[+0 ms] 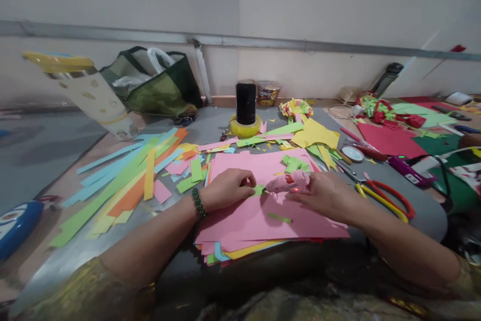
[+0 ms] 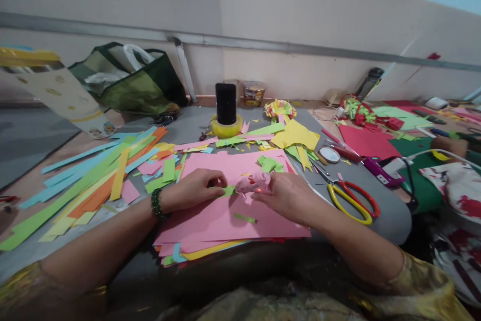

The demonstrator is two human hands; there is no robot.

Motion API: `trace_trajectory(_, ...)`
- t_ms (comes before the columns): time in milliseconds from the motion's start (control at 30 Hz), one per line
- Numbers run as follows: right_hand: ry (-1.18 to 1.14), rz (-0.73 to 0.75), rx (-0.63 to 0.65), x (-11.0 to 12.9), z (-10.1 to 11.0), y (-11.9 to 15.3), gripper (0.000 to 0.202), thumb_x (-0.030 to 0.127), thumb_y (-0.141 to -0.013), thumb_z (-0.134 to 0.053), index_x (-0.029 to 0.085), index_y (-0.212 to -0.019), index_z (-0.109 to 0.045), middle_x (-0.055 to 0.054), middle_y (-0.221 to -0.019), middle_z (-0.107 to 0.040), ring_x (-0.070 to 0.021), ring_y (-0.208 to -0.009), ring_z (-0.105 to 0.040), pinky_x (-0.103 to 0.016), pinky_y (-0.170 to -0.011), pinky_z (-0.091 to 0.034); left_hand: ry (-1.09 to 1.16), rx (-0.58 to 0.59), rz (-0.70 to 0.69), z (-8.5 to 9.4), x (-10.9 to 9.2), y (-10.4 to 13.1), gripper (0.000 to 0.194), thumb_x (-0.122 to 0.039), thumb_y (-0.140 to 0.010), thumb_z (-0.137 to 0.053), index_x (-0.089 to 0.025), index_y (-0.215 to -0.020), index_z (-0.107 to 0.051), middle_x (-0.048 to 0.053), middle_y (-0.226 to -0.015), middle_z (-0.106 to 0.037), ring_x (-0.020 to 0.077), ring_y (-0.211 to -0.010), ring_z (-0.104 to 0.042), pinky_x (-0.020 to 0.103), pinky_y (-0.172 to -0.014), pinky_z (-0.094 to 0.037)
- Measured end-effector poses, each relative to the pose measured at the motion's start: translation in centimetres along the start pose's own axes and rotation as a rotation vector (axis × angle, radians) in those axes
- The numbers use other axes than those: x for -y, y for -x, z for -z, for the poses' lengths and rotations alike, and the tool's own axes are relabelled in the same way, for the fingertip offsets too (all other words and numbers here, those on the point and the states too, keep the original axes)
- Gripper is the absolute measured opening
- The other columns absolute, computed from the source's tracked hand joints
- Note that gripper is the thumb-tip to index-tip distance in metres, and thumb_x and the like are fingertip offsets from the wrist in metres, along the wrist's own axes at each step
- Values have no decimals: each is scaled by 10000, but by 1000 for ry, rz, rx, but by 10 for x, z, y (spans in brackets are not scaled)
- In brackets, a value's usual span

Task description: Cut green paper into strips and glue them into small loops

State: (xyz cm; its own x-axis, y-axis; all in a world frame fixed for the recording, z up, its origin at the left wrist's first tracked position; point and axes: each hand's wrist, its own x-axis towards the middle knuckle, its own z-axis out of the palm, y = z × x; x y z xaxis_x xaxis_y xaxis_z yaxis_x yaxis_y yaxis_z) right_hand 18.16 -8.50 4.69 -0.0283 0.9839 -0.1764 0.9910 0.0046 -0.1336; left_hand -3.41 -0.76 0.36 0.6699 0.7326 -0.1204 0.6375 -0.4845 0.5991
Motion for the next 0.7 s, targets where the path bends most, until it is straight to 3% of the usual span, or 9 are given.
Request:
trace_trajectory(267,60,-66,53,3,5,-4,482,568,-833,-576,220,-499,-567,-11,-460,-462,-171,-528,-523,-263,-527,-300,-10,-4,3,0,0,1,164,-246,-759,-566,-191,-844,-695,10,-728,-668,160,-647,-581,248,-614,-413)
trace_trajectory(500,7,-11,-5,0,1,-4,490,556,-790,-624,223,-460,-483,0,-445,-433,-146,-477,-450,-261,-491,-268,-6,-13,2,-1,1,0,154,-236,-750,-573,-196,-833,-696,10,-733,-679,169,-656,-593,253,-616,-414)
trace_trajectory(700,-95,65,-28,-12,1,1,474,559,-742,-665,222,-442,-520,16,-397,-415,-131,-414,-414,-261,-433,-273,0,-24,9,-1,0,1,146,-241,-747,-573,-190,-846,-666,4,-715,-648,167,-644,-574,256,-604,-405)
